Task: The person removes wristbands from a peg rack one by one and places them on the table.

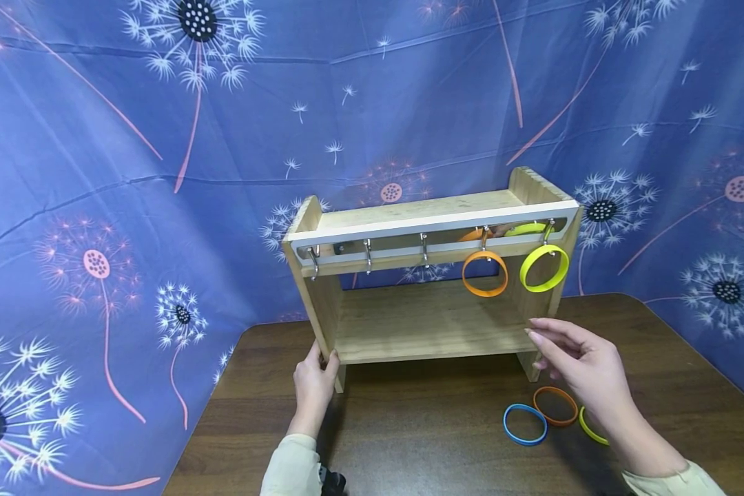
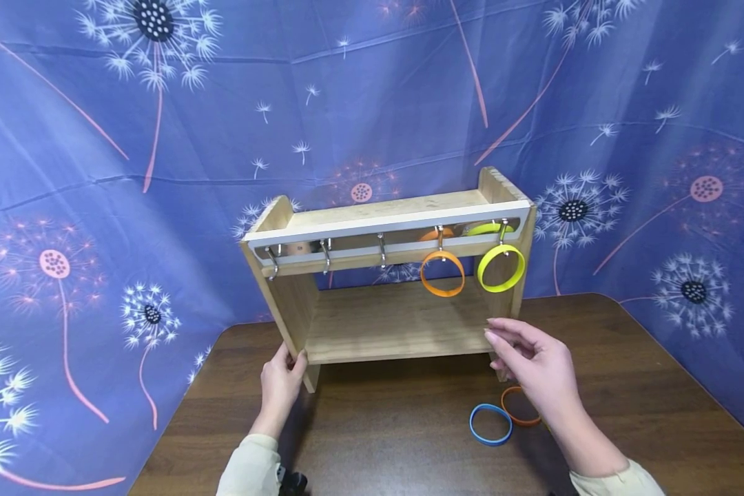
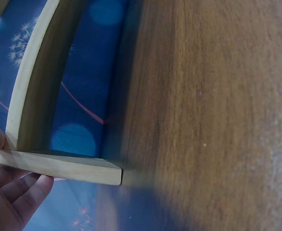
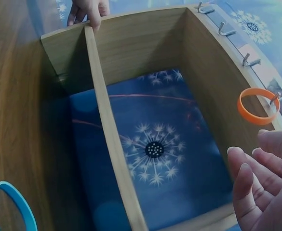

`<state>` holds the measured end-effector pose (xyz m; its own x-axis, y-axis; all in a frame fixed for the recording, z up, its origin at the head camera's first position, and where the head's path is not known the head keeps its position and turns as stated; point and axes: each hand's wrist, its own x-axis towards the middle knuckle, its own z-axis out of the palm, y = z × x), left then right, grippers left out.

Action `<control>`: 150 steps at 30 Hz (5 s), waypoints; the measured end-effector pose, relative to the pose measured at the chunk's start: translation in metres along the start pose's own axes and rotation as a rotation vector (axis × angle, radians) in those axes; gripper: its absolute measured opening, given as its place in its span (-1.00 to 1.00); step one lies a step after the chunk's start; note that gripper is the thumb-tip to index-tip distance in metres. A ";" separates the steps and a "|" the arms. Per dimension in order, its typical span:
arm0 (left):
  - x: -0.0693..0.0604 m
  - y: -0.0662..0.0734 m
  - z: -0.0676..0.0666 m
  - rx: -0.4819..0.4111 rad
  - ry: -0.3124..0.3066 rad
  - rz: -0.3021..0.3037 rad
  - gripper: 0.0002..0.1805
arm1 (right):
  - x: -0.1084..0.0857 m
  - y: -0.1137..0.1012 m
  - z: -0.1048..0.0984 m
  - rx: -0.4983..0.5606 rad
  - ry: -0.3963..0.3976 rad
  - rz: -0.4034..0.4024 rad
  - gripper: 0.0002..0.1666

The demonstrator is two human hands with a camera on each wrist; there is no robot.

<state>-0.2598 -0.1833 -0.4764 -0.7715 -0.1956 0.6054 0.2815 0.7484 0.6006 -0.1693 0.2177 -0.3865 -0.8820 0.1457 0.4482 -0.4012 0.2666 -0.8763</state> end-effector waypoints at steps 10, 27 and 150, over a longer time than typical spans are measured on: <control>0.000 -0.001 0.000 0.003 -0.011 -0.011 -0.91 | 0.006 -0.007 0.007 -0.036 0.001 0.000 -0.63; 0.000 -0.003 0.002 -0.005 -0.001 -0.017 -0.89 | 0.024 -0.020 0.016 0.038 0.020 -0.042 -0.61; 0.002 0.000 0.001 0.003 -0.021 -0.039 -0.90 | 0.023 -0.031 0.015 0.295 0.072 0.046 -0.70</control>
<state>-0.2617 -0.1832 -0.4761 -0.7935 -0.2113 0.5708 0.2496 0.7423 0.6218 -0.1808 0.1985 -0.3516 -0.8856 0.2209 0.4086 -0.4247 -0.0289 -0.9049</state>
